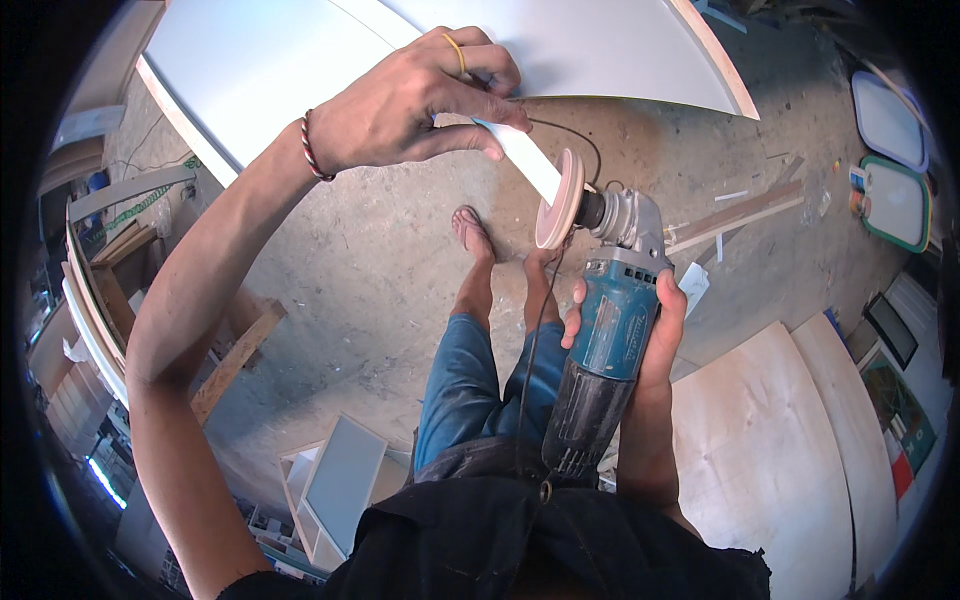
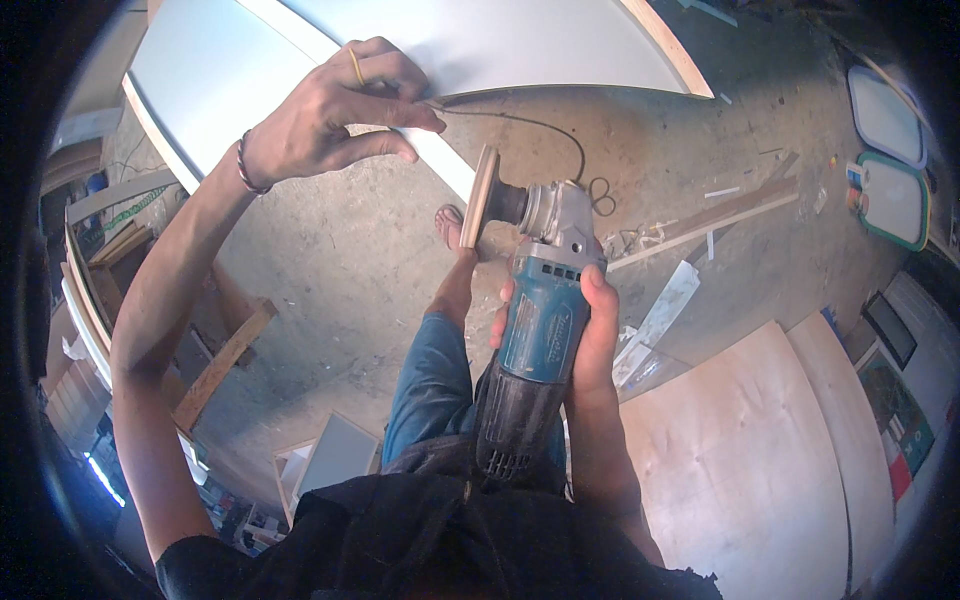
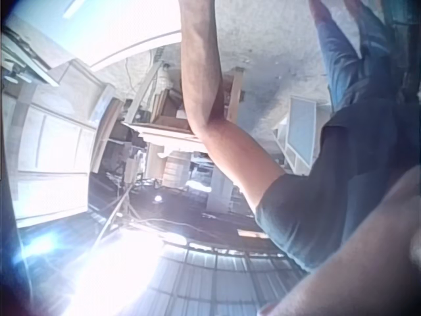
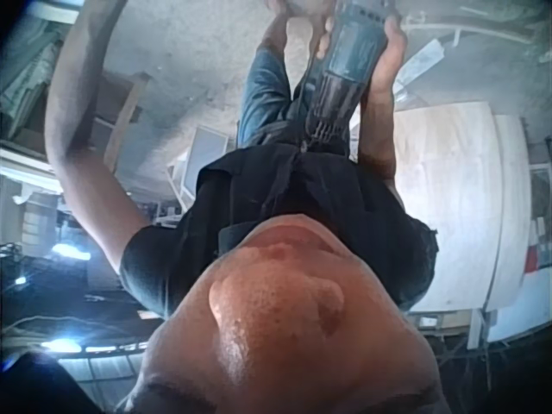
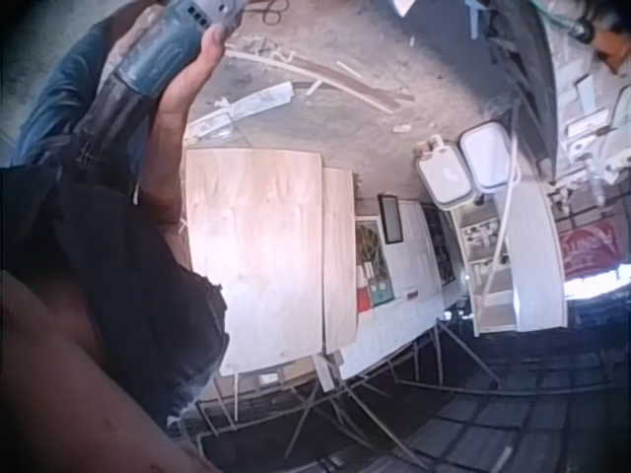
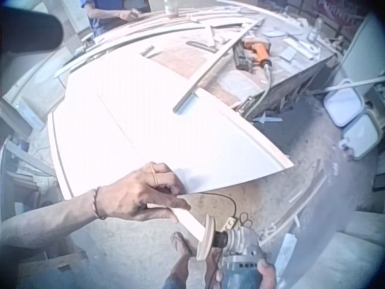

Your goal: The person cuts a thin wooden strip with a hand saw, then smooths the edges of a white board using an angle grinder. They attach the cut strip to the board using a nail gun, then flip the board and attach another strip to the opposite side.

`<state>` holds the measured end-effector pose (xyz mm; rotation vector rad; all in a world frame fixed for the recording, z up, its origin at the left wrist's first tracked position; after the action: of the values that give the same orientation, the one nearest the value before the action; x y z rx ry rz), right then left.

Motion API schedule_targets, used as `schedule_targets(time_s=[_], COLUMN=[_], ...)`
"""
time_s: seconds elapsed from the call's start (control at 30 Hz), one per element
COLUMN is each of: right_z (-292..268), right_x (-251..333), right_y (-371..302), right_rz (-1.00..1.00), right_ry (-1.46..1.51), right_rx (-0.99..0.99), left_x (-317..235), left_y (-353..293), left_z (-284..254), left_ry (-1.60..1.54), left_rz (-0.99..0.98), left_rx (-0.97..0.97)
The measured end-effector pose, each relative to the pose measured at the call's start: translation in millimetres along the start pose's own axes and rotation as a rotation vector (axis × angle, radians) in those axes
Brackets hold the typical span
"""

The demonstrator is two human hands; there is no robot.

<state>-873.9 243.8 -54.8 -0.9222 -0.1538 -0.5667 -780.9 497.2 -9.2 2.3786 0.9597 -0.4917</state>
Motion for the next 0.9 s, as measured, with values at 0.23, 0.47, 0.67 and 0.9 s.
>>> schedule_targets(time_s=[0.23, 0.47, 0.67, 0.9], right_z=[-3, -11, -58, -88], right_x=[-1, -5, -21, -25], right_y=[4, 2, -19, -45], right_rz=[0.024, -0.060, -0.158, -0.382], right_ry=[0.002, 0.193, 0.347, 0.484], right_rx=[-0.015, 0.041, 0.008, -0.053], left_x=[-1, 0, 4, 23], left_y=[2, -1, -14, -35], left_z=[-2, -3, -6, -30], left_ry=[-0.011, -0.067, -0.013, 0.218], left_rz=[0.000, -0.053, -0.094, -0.048], left_rx=[0.013, 0.023, 0.028, -0.013])
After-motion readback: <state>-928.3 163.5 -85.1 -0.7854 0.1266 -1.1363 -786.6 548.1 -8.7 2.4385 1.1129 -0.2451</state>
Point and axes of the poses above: each hand's wrist, its own y-axis towards the middle knuckle, its own z-axis out of the palm, x = y × z, the point moved 6 cm from there along y, towards the middle knuckle
